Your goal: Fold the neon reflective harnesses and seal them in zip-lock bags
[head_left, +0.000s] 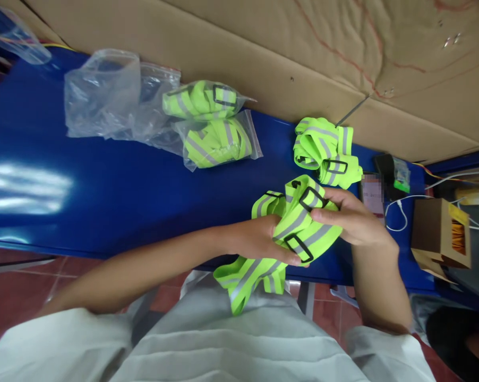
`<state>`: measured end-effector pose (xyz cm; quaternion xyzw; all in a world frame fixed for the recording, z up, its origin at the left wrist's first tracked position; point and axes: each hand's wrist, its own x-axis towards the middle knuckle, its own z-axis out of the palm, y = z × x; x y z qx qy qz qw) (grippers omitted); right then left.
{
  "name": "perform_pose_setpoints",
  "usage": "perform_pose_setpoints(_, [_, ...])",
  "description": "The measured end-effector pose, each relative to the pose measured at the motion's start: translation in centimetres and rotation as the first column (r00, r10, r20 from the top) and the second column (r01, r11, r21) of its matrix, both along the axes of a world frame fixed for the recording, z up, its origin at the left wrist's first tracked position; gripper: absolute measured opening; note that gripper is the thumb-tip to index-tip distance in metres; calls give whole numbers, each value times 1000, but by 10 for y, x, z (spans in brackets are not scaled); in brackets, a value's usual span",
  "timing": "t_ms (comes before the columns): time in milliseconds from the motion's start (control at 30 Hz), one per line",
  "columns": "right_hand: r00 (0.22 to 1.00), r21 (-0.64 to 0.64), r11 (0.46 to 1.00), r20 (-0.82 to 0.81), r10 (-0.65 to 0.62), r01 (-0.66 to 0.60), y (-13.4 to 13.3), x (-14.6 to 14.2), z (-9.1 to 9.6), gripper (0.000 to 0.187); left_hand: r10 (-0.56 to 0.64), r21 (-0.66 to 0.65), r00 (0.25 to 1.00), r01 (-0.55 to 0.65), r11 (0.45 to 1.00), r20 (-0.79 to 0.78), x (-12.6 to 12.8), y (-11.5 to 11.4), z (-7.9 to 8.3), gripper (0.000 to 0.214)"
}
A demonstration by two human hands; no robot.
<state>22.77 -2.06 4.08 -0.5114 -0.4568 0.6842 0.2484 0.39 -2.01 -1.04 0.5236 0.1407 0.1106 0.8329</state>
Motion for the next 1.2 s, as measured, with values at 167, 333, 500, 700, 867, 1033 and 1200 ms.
perform_pose_setpoints(167, [998,-40,998,-44,-44,43,7,-6,-27,68,52,199,999,-54,979,16,0,-1,-2,19])
perform_pose_setpoints(333, [974,407,905,226,33,-125,3,-6,-30,36,94,327,995,-83,941,-19,-2,3,-2,20])
perform_pose_setpoints(500, [886,550,719,414,208,-425,-17,-10,-11,72,98,424,994,-66,903,-54,-5,4,6,20])
perform_pose_setpoints(700, [878,588,747,479,-14,-309,-29,-25,-15,48,188,232,975,-157,960,-119,3,-2,-5,19])
perform_pose_setpoints(867, [941,529,833,336,-30,-162,-22,-12,-6,22,17,-56,998,-21,998,-63,6,-5,-7,25])
perform_pose_setpoints(1033, [981,360,927,189,39,-106,-15,0,1,28,-23,139,997,32,990,-67,-1,6,1,29])
perform_pose_setpoints(1200, [982,363,931,186,-42,-29,-13,3,-8,27,-7,311,987,57,949,-162,-9,26,-1,25])
